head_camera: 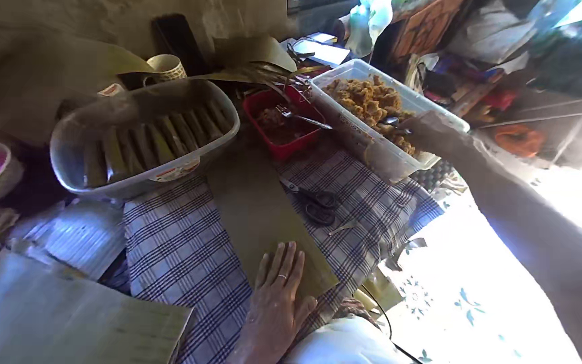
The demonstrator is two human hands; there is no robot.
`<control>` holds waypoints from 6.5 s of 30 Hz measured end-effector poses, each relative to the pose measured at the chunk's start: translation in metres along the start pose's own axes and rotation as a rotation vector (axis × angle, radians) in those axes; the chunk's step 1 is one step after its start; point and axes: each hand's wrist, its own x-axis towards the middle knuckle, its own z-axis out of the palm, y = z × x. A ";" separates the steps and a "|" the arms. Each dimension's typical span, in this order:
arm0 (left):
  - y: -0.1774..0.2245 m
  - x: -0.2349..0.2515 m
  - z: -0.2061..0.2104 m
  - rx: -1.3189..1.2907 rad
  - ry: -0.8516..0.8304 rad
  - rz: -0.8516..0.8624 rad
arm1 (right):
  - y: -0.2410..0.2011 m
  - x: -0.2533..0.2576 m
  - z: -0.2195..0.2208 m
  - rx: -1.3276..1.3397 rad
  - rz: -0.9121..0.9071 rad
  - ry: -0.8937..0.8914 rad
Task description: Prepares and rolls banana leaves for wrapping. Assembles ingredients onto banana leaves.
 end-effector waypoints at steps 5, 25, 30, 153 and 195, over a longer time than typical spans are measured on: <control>-0.004 -0.004 0.005 0.033 0.004 0.009 | -0.001 -0.033 -0.047 0.059 -0.034 0.006; -0.012 -0.008 0.004 -0.041 0.022 0.035 | 0.002 -0.017 -0.037 -0.147 -0.206 -0.324; -0.010 -0.007 0.002 -0.040 0.002 0.038 | -0.003 -0.024 -0.058 -0.257 -0.089 -0.275; -0.055 0.023 -0.075 -1.013 0.443 -0.724 | -0.241 -0.109 0.076 0.389 -0.697 -0.021; -0.053 0.025 -0.080 -0.921 0.387 -0.757 | -0.214 -0.126 0.116 0.308 -0.714 0.324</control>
